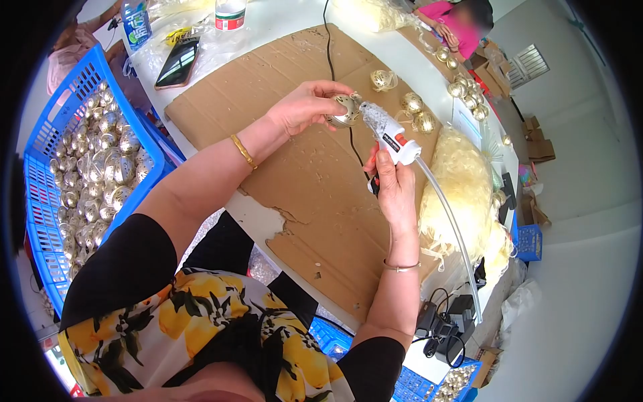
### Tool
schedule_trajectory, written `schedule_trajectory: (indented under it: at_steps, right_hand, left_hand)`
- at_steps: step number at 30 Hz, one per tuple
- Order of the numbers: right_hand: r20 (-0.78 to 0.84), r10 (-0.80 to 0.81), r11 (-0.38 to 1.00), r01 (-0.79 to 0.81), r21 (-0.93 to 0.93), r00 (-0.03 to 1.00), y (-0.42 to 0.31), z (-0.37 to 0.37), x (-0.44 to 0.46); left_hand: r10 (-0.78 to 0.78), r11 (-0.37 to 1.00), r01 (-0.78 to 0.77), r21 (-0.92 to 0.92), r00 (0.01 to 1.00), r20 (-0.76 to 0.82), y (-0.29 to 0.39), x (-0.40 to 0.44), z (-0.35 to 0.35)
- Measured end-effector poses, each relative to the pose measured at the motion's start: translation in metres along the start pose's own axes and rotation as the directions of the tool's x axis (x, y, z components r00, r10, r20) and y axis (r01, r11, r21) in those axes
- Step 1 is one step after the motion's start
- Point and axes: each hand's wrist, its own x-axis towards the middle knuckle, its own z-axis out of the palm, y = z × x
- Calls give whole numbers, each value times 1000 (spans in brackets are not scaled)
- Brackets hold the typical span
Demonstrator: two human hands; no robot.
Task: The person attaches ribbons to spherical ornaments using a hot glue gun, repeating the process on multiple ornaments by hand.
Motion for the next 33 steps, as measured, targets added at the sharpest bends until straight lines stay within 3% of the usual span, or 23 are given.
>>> schedule_trajectory:
  at_steps: [33]
  right_hand:
    - [18, -48, 999, 48, -17, 999, 7, -6, 3]
  left_hand:
    - [46, 999, -47, -19, 998, -38, -1, 2, 1]
